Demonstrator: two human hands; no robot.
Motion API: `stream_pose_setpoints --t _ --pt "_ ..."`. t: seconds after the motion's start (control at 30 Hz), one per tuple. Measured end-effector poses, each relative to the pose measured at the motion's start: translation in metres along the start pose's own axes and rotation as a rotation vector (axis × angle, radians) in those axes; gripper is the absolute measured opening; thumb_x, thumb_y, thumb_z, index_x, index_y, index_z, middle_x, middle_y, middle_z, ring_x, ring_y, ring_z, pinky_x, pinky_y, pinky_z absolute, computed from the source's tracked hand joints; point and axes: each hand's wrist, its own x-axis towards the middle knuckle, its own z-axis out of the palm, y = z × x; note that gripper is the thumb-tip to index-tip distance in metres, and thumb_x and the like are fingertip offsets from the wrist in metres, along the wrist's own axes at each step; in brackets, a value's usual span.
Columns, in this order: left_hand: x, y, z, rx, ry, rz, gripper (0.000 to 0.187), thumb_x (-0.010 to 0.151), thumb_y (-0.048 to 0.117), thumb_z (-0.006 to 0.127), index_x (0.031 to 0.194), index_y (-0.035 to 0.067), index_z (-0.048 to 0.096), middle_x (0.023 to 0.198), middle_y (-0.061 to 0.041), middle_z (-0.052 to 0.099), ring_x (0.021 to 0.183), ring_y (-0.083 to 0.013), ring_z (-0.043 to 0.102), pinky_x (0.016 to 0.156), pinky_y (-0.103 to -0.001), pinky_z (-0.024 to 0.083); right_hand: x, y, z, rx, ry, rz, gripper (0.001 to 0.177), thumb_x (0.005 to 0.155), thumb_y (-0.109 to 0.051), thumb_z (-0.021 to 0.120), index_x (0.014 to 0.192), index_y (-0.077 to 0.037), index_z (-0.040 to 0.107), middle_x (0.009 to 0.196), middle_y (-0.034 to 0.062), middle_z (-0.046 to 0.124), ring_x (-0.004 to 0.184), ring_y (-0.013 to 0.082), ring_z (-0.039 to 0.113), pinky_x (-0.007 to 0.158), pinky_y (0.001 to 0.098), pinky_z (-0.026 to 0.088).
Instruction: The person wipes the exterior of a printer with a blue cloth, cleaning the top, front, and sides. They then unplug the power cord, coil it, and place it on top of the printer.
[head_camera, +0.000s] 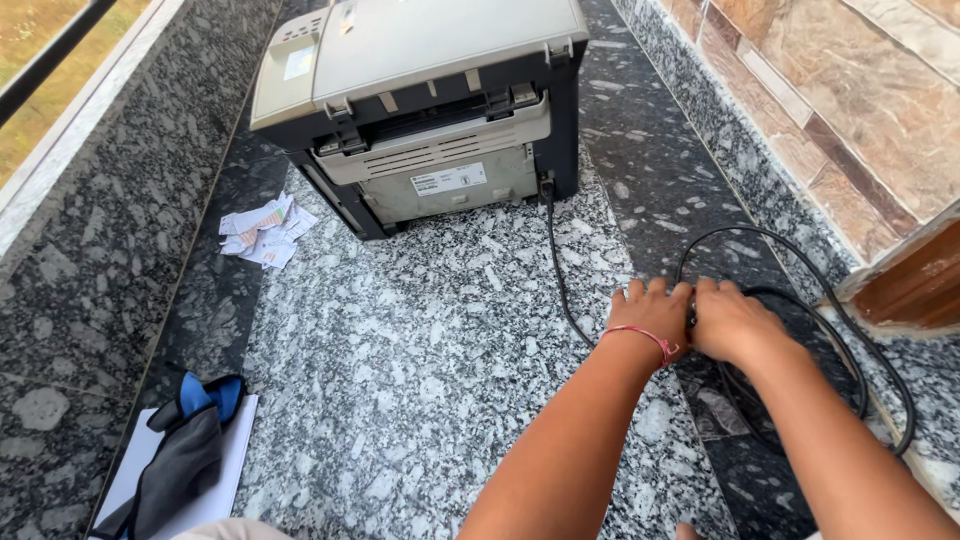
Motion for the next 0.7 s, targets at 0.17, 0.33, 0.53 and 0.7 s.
stream_pose_setpoints --t 0.17,0.33,0.53,0.7 --pt "0.002 0.006 0.013 0.009 0.004 0.001 0.055 0.085 0.023 0.068 0.138 0.015 0.053 0.141 -0.017 0.056 0.136 -0.0405 0.049 0.111 -0.060 0.037 0.040 0.017 0.036 0.088 0.030 0.184 0.082 0.085 -0.024 0.081 0.149 0.000 0.036 0.153 0.0322 0.041 0.134 0.0488 0.052 0.110 0.0506 0.047" --pt "-0.005 0.003 0.018 -0.024 0.024 -0.005 0.066 0.083 0.022 0.070 0.145 0.018 0.049 0.145 -0.016 0.055 0.134 -0.0406 0.050 0.111 -0.058 0.039 0.056 0.024 0.065 0.116 0.047 0.206 0.089 0.079 -0.020 0.088 0.147 0.003 0.034 0.143 0.0321 0.055 0.132 0.0458 0.057 0.110 0.0499 0.049" --pt "-0.013 -0.020 0.019 -0.253 -0.065 -0.142 0.078 0.079 0.027 0.072 0.150 0.023 0.041 0.152 -0.014 0.045 0.138 -0.0413 0.043 0.110 -0.057 0.038 0.047 0.004 0.063 0.106 0.062 0.150 0.095 0.074 -0.022 0.093 0.144 0.006 0.035 0.127 0.0306 0.068 0.120 0.0430 0.066 0.099 0.0467 0.056" --pt "-0.023 -0.059 0.022 -0.382 -0.017 -0.230 0.081 0.079 0.019 0.070 0.154 0.014 0.040 0.152 -0.018 0.048 0.138 -0.0432 0.046 0.110 -0.052 0.042 0.028 -0.043 0.042 0.408 -0.090 0.078 0.056 0.082 -0.021 0.081 0.128 0.004 0.062 0.109 0.0273 0.081 0.089 0.0343 0.083 0.071 0.0411 0.067"
